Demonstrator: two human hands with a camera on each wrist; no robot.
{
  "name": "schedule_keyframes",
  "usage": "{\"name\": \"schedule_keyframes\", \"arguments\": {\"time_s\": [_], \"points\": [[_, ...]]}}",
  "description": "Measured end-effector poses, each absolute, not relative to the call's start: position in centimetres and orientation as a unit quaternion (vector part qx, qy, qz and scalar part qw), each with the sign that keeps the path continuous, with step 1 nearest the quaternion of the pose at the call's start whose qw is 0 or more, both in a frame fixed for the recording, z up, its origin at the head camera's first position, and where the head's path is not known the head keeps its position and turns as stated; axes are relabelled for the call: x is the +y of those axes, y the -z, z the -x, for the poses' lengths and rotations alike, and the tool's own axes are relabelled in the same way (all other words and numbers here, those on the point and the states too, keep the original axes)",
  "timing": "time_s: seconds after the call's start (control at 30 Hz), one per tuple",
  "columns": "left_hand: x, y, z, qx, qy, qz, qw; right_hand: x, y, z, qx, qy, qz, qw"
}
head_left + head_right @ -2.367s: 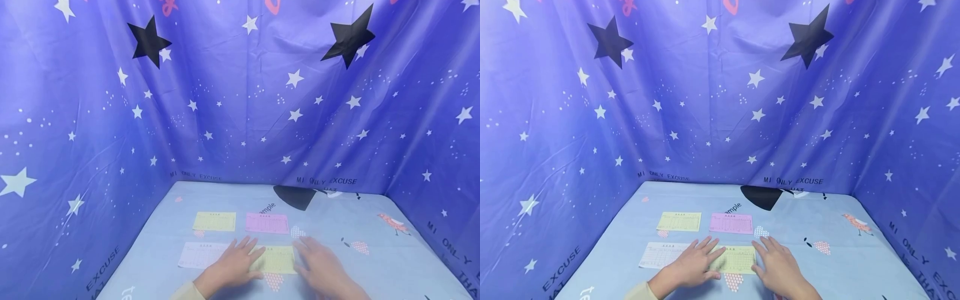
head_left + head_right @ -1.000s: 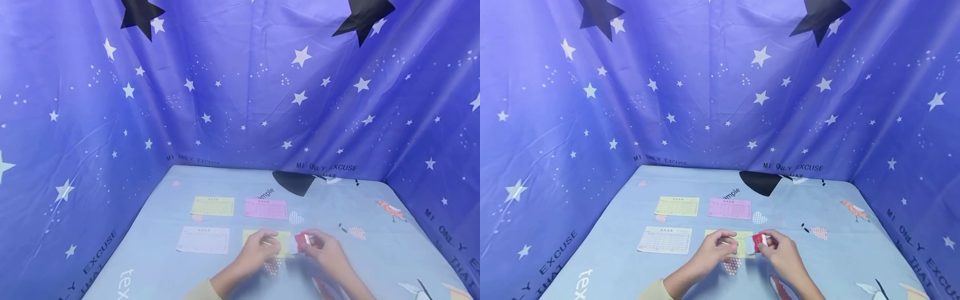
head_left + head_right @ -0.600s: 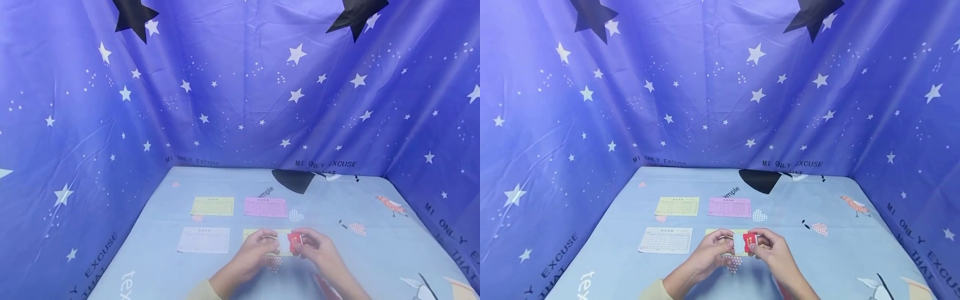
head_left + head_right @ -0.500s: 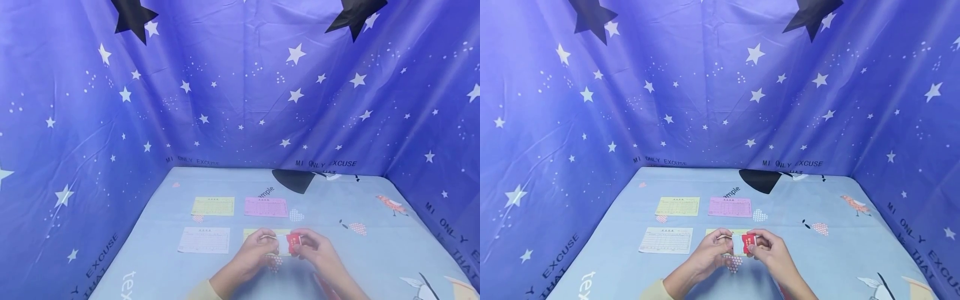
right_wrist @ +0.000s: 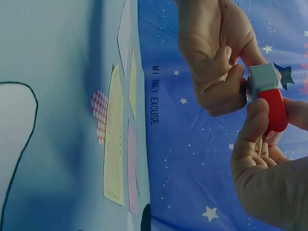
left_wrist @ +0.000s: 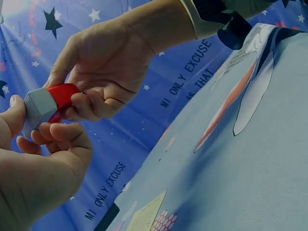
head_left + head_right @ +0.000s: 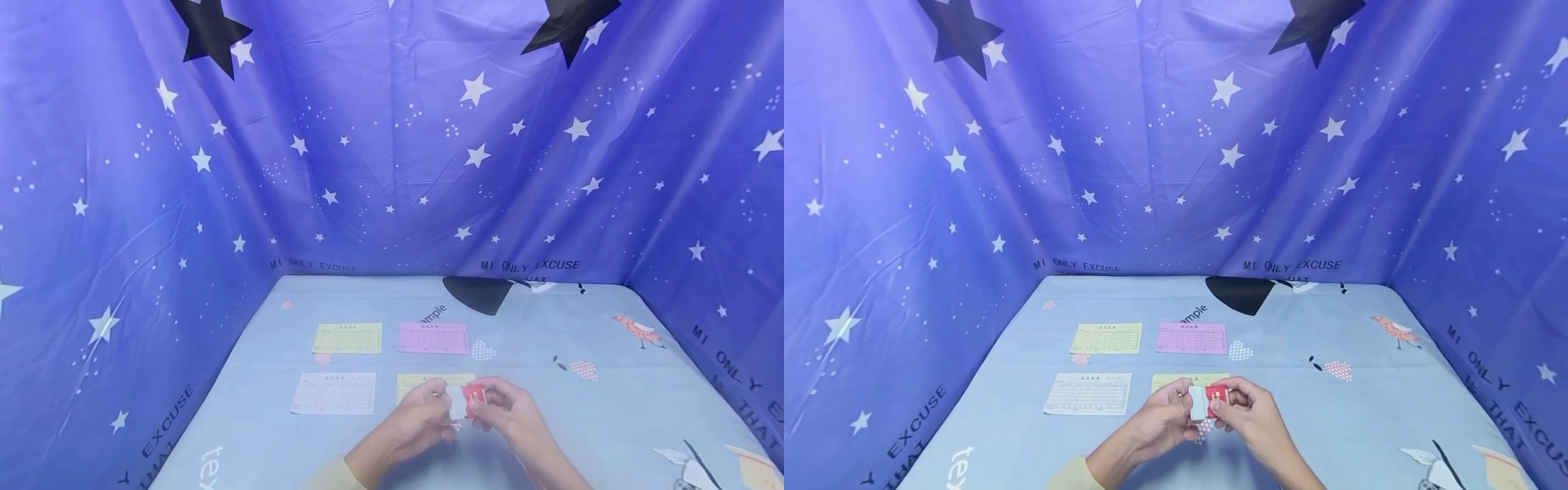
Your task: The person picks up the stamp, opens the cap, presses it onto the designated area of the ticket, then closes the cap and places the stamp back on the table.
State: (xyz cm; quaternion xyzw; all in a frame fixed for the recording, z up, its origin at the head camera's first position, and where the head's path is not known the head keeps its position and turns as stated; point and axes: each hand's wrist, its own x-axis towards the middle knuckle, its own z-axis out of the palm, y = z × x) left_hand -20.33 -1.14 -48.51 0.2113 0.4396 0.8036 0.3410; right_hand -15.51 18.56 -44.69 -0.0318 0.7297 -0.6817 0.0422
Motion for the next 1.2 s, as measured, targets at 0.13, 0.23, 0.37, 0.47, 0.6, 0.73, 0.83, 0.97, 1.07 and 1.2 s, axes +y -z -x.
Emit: {"name": "schedule_keyframes", "arguments": {"time_s": [0.13,0.23,0.37,0.47,0.6,0.73,0.83,0.97,1.07,1.2], "points": [[-1.1,48.5,20.3,0.433,-0.807,-0.216,0.339,18.6,44.8,15.4,0.729,0.683,0.038,0.038],[-1.0,48.6,20.3,0.436,-0.809,-0.210,0.333,18.6,44.8,15.3,0.729,0.682,0.031,0.037],[-0.8,48.9,20.2,0.440,-0.814,-0.195,0.324,18.5,44.9,15.4,0.731,0.681,0.023,0.033],[-0.8,48.9,20.2,0.440,-0.818,-0.188,0.318,18.5,45.2,15.4,0.734,0.678,0.029,0.028],[-0.8,48.9,20.2,0.445,-0.818,-0.190,0.309,18.6,45.5,15.5,0.740,0.672,0.039,0.013],[-0.9,49.0,20.2,0.454,-0.814,-0.198,0.302,18.6,45.8,15.6,0.743,0.668,0.054,0.000],[-1.1,49.2,20.1,0.456,-0.813,-0.197,0.302,18.4,46.0,15.6,0.741,0.670,0.055,0.004],[-1.2,49.6,19.9,0.459,-0.811,-0.200,0.303,18.2,46.2,15.5,0.739,0.672,0.048,0.013],[-1.4,49.9,19.9,0.461,-0.810,-0.202,0.301,18.1,46.2,15.4,0.740,0.672,0.037,0.013],[-1.6,50.2,20.0,0.463,-0.811,-0.202,0.297,17.9,46.1,15.5,0.744,0.668,0.027,0.012]]}}
